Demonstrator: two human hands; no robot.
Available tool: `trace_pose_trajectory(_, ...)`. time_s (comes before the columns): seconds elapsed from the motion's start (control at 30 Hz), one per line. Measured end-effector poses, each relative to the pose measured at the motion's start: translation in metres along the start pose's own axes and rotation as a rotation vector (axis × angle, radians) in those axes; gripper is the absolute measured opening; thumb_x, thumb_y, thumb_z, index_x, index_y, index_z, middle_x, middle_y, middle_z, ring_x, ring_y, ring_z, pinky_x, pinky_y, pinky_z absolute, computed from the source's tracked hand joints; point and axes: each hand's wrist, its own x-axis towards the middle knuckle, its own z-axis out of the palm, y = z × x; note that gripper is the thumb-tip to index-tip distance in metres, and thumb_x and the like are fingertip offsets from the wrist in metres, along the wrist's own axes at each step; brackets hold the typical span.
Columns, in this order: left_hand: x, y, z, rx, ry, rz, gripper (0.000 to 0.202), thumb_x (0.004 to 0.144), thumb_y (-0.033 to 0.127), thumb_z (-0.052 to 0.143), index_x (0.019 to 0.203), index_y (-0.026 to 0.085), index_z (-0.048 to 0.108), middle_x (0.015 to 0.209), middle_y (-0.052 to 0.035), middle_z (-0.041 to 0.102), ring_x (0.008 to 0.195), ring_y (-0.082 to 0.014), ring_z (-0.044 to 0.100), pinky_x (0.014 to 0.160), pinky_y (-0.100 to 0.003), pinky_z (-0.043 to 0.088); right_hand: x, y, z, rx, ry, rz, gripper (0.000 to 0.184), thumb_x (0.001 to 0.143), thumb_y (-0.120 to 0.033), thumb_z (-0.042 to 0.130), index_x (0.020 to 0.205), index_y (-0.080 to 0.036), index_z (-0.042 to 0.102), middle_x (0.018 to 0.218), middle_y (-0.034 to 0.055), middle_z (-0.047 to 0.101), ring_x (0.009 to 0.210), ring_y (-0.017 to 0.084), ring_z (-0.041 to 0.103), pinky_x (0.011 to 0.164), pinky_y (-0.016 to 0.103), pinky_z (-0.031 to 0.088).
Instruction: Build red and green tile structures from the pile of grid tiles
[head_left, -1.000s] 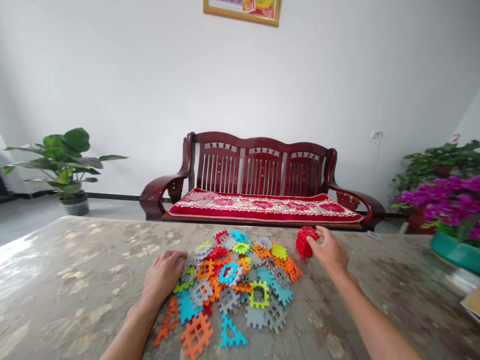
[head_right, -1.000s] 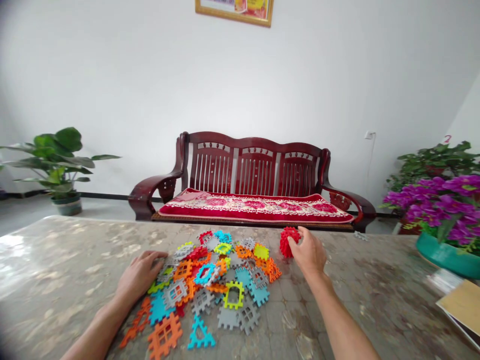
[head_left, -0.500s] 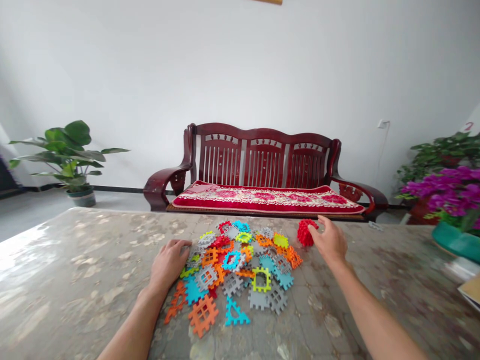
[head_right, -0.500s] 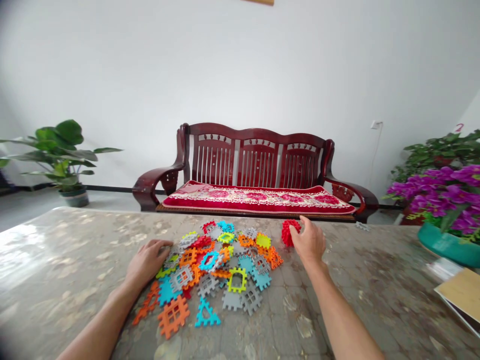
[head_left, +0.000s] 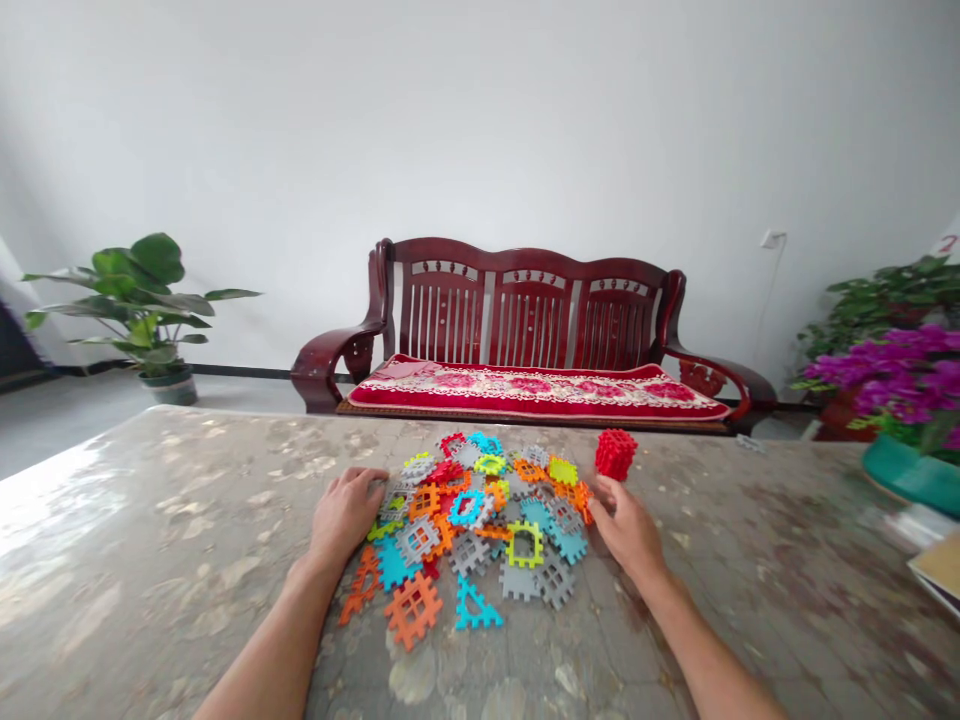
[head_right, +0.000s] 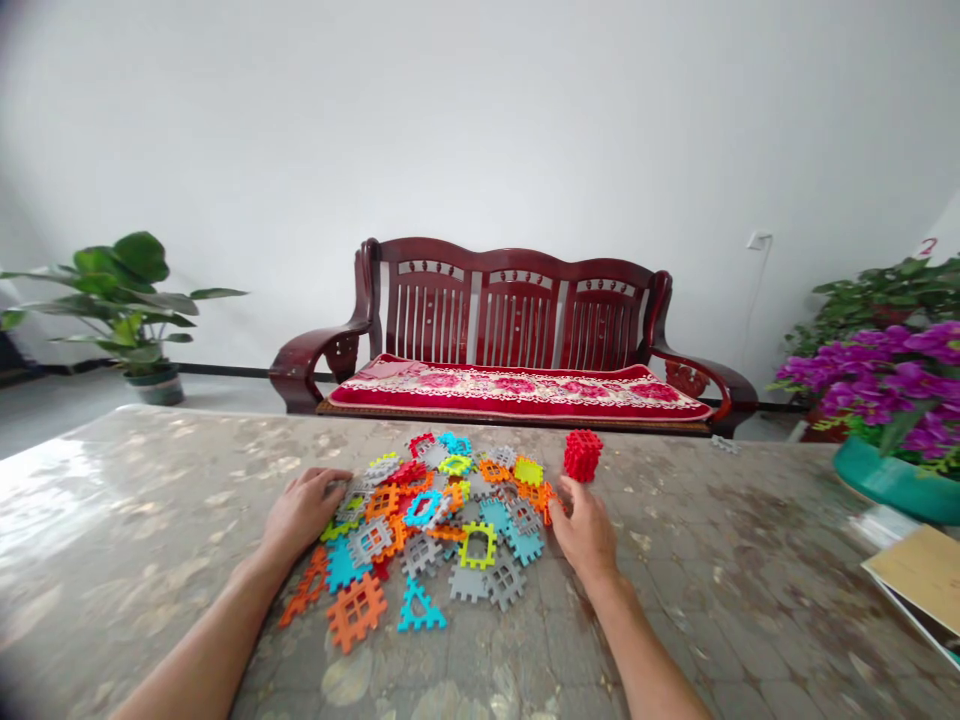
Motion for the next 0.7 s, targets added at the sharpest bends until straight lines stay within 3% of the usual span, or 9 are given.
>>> trace_pose_trajectory(0.2, 0.0, 0.0, 0.001, -0.002, 0.011, 0.008, 0.036, 0.088, 0.033, 0.044, 0.112, 0.029, 0.071, 0.121, -0.0043, 0.065, 0.112, -0.0249, 0.061, 0.096, -0.033, 0.046, -0.003, -0.014, 0.0, -0.129, -0.031, -0.093, 0.044, 0.08, -0.032, 0.055, 0.123, -0.024, 0.062, 0.115, 0.0075, 0.071, 0.103, 0.026, 0.065, 0.089, 0.039, 0.05)
trace_pose_trajectory(0.43, -0.001, 0.002, -0.002, -0.008, 0.001, 0.01, 0.037, 0.089, 0.034, 0.043, 0.112, 0.029, 0.071, 0.121, -0.0048, 0.065, 0.113, -0.0256, 0.06, 0.097, -0.035, 0.046, -0.005, -0.012, 0.002, 0.003, 0.023, -0.114, 0.051, 0.074, -0.017, 0.046, 0.123, -0.021, 0.06, 0.11, 0.0069, 0.07, 0.103, 0.022, 0.064, 0.093, 0.037, 0.05)
trace_pose_trajectory(0.7, -0.002, 0.005, -0.005, 0.01, -0.005, 0.007, 0.036, 0.088, 0.031, 0.044, 0.111, 0.028, 0.071, 0.12, -0.005, 0.065, 0.111, -0.0243, 0.061, 0.097, -0.033, 0.045, -0.001, -0.011, -0.001, 0.126, 0.093, -0.117, 0.035, 0.077, -0.026, 0.045, 0.103, -0.021, 0.068, 0.106, 0.0078, 0.069, 0.1, 0.022, 0.065, 0.09, 0.037, 0.049)
